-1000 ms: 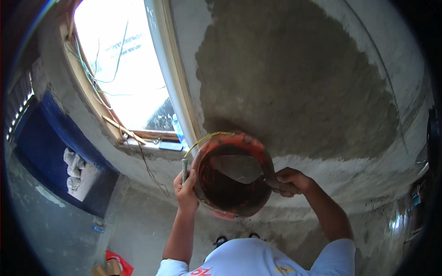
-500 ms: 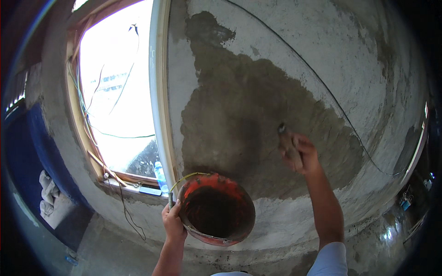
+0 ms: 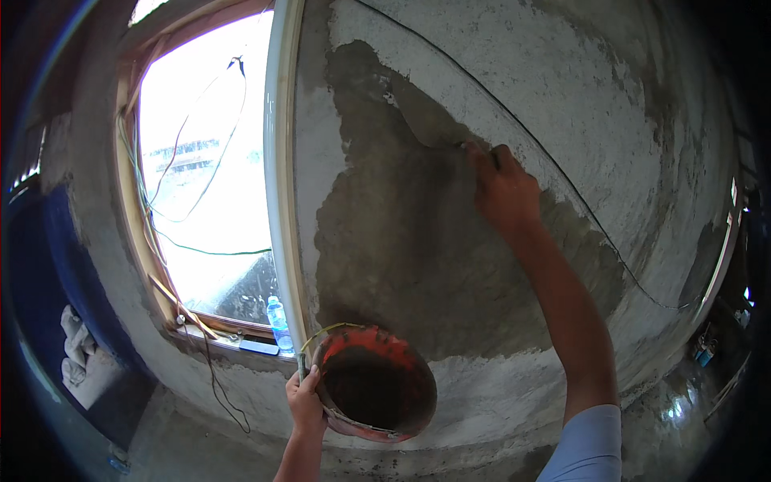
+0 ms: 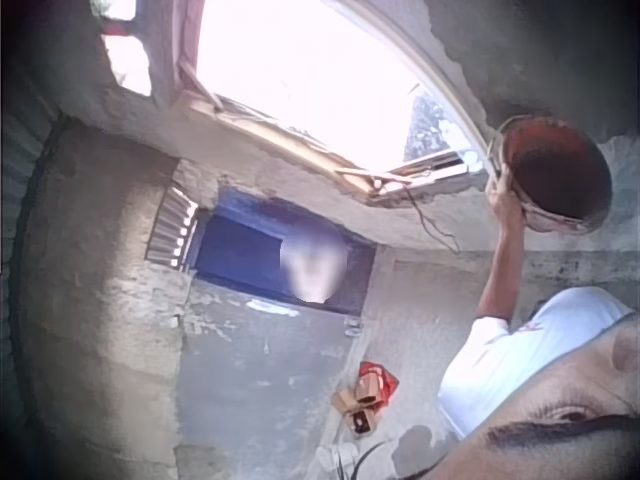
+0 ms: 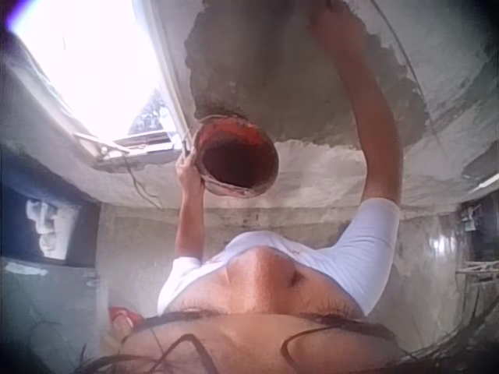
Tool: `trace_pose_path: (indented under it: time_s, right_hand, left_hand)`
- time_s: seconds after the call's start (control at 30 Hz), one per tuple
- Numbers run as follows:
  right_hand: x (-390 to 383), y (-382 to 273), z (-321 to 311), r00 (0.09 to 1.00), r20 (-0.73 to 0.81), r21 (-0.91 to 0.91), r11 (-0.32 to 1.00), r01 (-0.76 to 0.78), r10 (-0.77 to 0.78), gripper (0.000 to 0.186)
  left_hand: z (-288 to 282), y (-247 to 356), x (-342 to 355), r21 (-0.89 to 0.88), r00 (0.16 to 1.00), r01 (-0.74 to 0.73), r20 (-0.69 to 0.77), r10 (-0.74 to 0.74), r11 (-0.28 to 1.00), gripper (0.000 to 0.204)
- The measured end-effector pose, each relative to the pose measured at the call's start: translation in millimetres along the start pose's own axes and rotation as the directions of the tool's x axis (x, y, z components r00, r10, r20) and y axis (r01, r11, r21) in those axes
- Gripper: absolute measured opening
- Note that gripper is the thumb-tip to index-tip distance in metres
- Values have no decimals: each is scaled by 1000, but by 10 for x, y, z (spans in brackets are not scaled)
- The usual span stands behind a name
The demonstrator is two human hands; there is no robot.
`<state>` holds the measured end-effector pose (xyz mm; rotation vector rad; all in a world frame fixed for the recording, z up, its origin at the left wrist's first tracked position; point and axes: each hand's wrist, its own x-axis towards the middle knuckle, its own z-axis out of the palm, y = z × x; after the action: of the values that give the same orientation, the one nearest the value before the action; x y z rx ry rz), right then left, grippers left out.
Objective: The person plasters a wall by repeatedly scooping cement mixture from a bucket with a trowel and smoothing it onto the wall surface.
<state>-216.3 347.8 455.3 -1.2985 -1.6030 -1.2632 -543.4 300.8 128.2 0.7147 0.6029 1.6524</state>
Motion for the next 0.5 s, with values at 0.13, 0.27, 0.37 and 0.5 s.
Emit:
trace_pose_path:
  time_s: [0.13, 0.27, 0.37, 0.5]
  right_hand:
    - [-1, -65, -22, 992, 121, -162, 986, 44, -24, 56]
    - [-21, -15, -263, 992, 121, 208, 978, -1, -24, 52]
    - [-95, 47, -192, 999, -28, 290, 957, -16, 25, 49]
    - [147, -10, -281, 989, 61, 245, 958, -148, 138, 49]
  left_hand:
    - [-49, -16, 13, -11, 1000, 2, 15, -2, 1000, 15]
    - [-57, 29, -16, -7, 1000, -3, -4, 3, 1000, 16]
    - [-4, 78, -32, -24, 1000, -2, -8, 2, 1000, 16]
    - [-19, -34, 81, -55, 1000, 10, -23, -12, 998, 18]
